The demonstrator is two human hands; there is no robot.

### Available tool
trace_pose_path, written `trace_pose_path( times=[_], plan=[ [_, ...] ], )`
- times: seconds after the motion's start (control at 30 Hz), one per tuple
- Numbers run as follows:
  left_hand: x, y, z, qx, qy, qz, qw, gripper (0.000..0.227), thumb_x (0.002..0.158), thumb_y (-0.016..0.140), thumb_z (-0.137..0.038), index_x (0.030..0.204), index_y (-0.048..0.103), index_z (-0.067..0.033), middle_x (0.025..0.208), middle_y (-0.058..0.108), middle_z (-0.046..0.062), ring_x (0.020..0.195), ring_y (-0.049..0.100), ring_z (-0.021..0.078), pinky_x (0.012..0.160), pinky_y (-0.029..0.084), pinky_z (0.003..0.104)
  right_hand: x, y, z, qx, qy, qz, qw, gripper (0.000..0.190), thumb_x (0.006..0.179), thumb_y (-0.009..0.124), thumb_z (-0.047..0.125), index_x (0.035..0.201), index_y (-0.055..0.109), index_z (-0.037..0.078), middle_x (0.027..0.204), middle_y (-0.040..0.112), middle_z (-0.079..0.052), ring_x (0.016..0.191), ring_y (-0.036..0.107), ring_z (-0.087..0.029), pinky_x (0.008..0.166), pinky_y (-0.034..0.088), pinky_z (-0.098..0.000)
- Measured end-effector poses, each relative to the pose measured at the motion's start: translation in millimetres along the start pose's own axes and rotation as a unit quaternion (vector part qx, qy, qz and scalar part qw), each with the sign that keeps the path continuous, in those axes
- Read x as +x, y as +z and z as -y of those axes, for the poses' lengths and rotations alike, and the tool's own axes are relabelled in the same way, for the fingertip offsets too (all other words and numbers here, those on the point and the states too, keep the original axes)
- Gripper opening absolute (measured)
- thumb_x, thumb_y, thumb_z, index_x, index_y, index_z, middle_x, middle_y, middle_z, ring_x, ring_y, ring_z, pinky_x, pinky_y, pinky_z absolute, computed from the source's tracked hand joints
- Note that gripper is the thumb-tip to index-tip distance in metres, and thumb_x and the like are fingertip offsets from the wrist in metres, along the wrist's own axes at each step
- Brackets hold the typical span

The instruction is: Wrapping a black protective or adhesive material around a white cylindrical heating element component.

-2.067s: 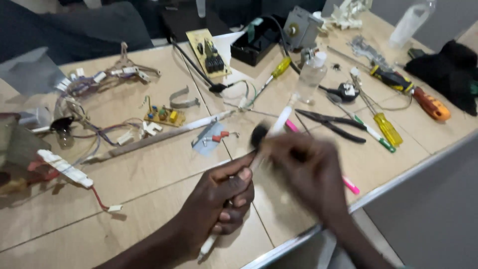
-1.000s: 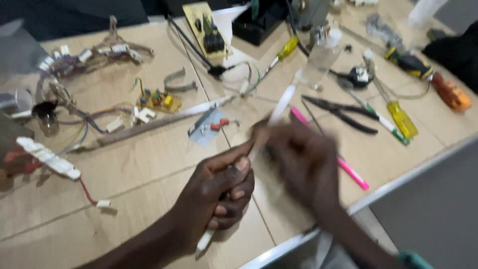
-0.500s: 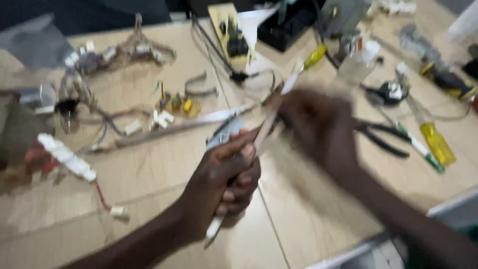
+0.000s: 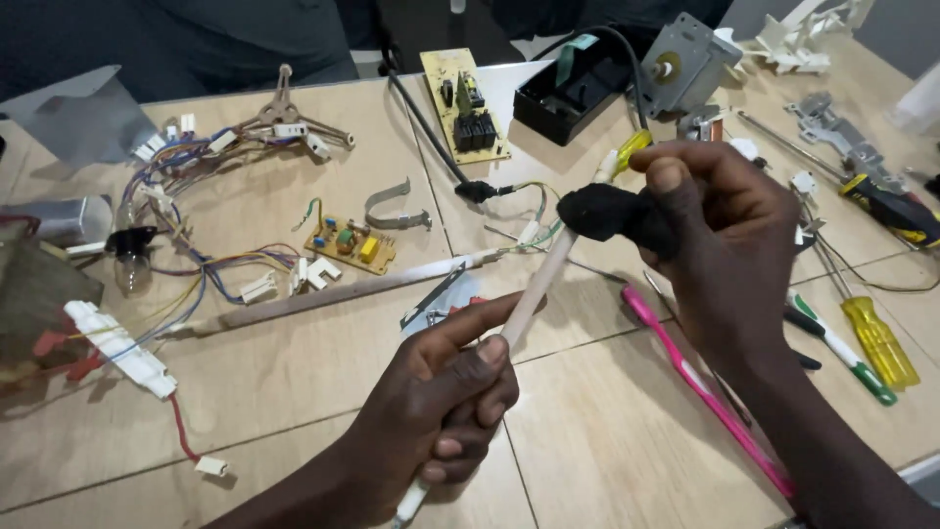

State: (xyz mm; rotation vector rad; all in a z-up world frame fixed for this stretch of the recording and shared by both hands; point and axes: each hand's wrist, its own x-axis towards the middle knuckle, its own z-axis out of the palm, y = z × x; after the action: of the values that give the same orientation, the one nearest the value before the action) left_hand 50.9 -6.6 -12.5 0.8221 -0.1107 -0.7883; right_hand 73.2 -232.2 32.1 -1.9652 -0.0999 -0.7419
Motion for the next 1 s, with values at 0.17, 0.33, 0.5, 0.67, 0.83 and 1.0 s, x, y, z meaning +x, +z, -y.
trace_pose_path(
  times=[0.17, 0.33, 0.5, 0.67, 0.83, 1.0],
  plan=[
    [0, 2, -3, -0.022, 0.003, -0.004, 1.000, 0.052, 0.099, 0.057, -0.016, 0.149, 0.058, -0.0033, 0.065, 0.051, 0.011, 0.034, 0.035, 0.0060, 0.025, 0.029, 0.018, 12, -1, -10, 0.134, 0.069, -0.060, 0.987, 0.034, 0.109, 0.054, 0.038, 0.099, 0.064, 0.008, 0.075, 0.051, -0.004, 0.050, 0.046, -0.009, 0.042, 0.036, -0.0184],
    [4, -3, 0, -0.053, -0.003, -0.006, 0.999, 0.052, 0.100, 0.054, -0.016, 0.149, 0.057, -0.0003, 0.069, 0.054, 0.017, 0.034, 0.035, 0.0100, 0.024, 0.029, 0.021, 14, -8, -10, 0.227, 0.195, -0.030, 0.954, 0.033, 0.115, 0.044, 0.033, 0.100, 0.062, 0.010, 0.075, 0.061, -0.008, 0.049, 0.046, -0.010, 0.039, 0.035, -0.0216],
    [7, -8, 4, -0.095, -0.010, 0.010, 0.995, 0.046, 0.102, 0.049, -0.010, 0.144, 0.057, 0.0059, 0.076, 0.052, 0.020, 0.033, 0.035, 0.0112, 0.024, 0.030, 0.021, 21, -6, 2, 0.159, 0.256, -0.001, 0.953, 0.034, 0.104, 0.051, 0.041, 0.103, 0.063, 0.009, 0.094, 0.065, -0.015, 0.076, 0.060, -0.022, 0.060, 0.047, -0.0301],
    [7, -6, 4, -0.071, -0.036, -0.015, 0.997, 0.046, 0.100, 0.051, -0.013, 0.143, 0.061, 0.0020, 0.074, 0.055, 0.017, 0.032, 0.029, 0.0098, 0.023, 0.025, 0.020, 21, -4, 2, 0.110, 0.288, -0.003, 0.951, 0.040, 0.098, 0.052, 0.039, 0.113, 0.066, 0.006, 0.105, 0.077, -0.015, 0.089, 0.075, -0.023, 0.075, 0.061, -0.0342],
    [8, -5, 11, -0.061, -0.033, -0.004, 0.998, 0.040, 0.098, 0.051, -0.012, 0.135, 0.061, -0.0004, 0.071, 0.053, 0.018, 0.033, 0.028, 0.0108, 0.030, 0.021, 0.022, 18, -5, -35, 0.315, 0.131, 0.137, 0.930, 0.030, 0.092, 0.071, 0.030, 0.109, 0.067, 0.005, 0.104, 0.070, -0.013, 0.092, 0.069, -0.022, 0.081, 0.062, -0.0340],
    [4, 3, 12, -0.032, -0.059, -0.021, 0.998, 0.036, 0.097, 0.054, -0.013, 0.131, 0.060, -0.0019, 0.071, 0.042, 0.017, 0.038, 0.020, 0.0133, 0.036, 0.020, 0.024, 17, -4, -36, 0.377, 0.178, 0.141, 0.898, 0.035, 0.082, 0.082, 0.012, 0.111, 0.063, 0.005, 0.087, 0.065, -0.004, 0.076, 0.066, -0.018, 0.070, 0.061, -0.0321]
  ],
)
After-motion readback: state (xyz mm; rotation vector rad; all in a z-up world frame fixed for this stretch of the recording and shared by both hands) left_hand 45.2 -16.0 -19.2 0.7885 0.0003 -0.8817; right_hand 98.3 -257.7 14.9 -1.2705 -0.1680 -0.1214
